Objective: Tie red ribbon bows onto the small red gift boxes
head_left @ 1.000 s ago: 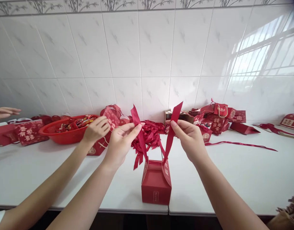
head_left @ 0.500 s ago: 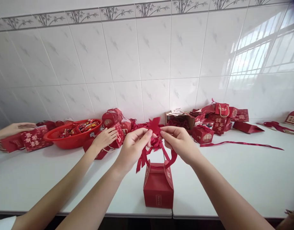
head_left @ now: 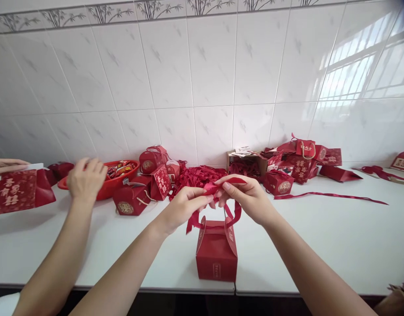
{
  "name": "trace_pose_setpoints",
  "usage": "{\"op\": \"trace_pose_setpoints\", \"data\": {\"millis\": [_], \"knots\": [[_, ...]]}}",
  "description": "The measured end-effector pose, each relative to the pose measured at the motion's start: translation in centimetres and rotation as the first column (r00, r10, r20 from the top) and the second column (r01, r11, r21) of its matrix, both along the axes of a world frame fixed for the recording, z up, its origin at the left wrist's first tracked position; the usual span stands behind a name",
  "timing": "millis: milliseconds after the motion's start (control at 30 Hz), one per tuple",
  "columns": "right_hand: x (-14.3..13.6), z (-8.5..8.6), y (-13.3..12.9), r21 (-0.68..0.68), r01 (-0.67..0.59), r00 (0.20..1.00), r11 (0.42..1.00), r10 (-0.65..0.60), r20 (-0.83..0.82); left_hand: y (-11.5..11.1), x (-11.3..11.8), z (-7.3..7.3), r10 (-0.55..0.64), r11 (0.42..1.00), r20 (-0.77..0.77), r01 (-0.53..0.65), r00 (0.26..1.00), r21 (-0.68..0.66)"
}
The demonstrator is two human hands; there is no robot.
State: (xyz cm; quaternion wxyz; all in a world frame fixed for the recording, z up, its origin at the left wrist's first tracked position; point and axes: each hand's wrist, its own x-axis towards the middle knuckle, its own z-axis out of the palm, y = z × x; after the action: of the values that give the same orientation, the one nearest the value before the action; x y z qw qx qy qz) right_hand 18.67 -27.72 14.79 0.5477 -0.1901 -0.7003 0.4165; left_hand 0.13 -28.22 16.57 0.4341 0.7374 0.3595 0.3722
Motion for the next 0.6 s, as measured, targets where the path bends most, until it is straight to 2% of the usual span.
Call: {"op": "trace_pose_setpoints", "data": {"millis": [67, 133, 200, 233, 300, 367, 400, 433, 467, 500, 533, 567, 600], "knots": [[0.9, -0.1, 0.3, 0.22, 0.068, 0.986, 0.973, -0.099, 0.133, 0.4, -0.3, -0.1, -0.049, 0.995, 0.096, 0.057, 0.994, -0.081], [1.6, -0.2, 0.4, 0.456, 0.127, 0.94, 0.881, -0.254, 0.23, 0.8, -0.4, -0.1, -0.046, 0.982, 0.235, 0.087, 0.971, -0.17], [2.0, -0.4, 0.3, 0.591, 0.147, 0.89, 0.793, -0.367, 0.271, 0.9, -0.4, 0.0, -0.018, 0.968, 0.322, 0.097, 0.947, -0.231], [2.1, -0.5, 0.3, 0.621, 0.153, 0.87, 0.768, -0.403, 0.283, 0.8, -0.4, 0.0, -0.021, 0.966, 0.331, 0.105, 0.943, -0.237], [1.9, -0.7, 0.1, 0.651, 0.162, 0.841, 0.742, -0.449, 0.303, 0.5, -0.3, 0.0, -0.057, 0.974, 0.288, 0.116, 0.956, -0.193], [1.5, -1.0, -0.1, 0.661, 0.183, 0.833, 0.728, -0.472, 0.289, 0.0, -0.4, -0.1, -0.072, 0.993, 0.168, 0.088, 0.983, -0.085], [1.2, -1.2, -0.3, 0.657, 0.213, 0.835, 0.723, -0.484, 0.261, -0.3, -0.4, -0.2, -0.029, 1.0, 0.094, 0.028, 0.995, 0.015], [1.0, -1.3, -0.6, 0.645, 0.261, 0.837, 0.718, -0.501, 0.219, -0.5, -0.6, -0.3, 0.063, 0.986, 0.024, -0.066, 0.998, 0.153], [0.9, -1.5, -0.9, 0.623, 0.326, 0.833, 0.711, -0.528, 0.166, -0.8, -0.9, -0.4, 0.192, 0.932, -0.028, -0.174, 0.981, 0.317], [1.0, -1.7, -1.2, 0.588, 0.408, 0.816, 0.698, -0.568, 0.108, -0.9, -1.3, -0.6, 0.341, 0.833, -0.044, -0.28, 0.939, 0.478], [1.2, -1.9, -1.5, 0.539, 0.494, 0.785, 0.682, -0.617, 0.061, -1.1, -2.0, -0.8, 0.479, 0.707, -0.031, -0.364, 0.878, 0.606], [1.7, -2.3, -1.9, 0.481, 0.574, 0.742, 0.663, -0.669, 0.037, -1.2, -2.9, -1.1, 0.581, 0.599, -0.014, -0.416, 0.813, 0.684], [2.5, -2.9, -2.3, 0.421, 0.643, 0.691, 0.64, -0.721, 0.041, -1.3, -4.1, -1.4, 0.655, 0.53, -0.012, -0.448, 0.755, 0.72]]}}
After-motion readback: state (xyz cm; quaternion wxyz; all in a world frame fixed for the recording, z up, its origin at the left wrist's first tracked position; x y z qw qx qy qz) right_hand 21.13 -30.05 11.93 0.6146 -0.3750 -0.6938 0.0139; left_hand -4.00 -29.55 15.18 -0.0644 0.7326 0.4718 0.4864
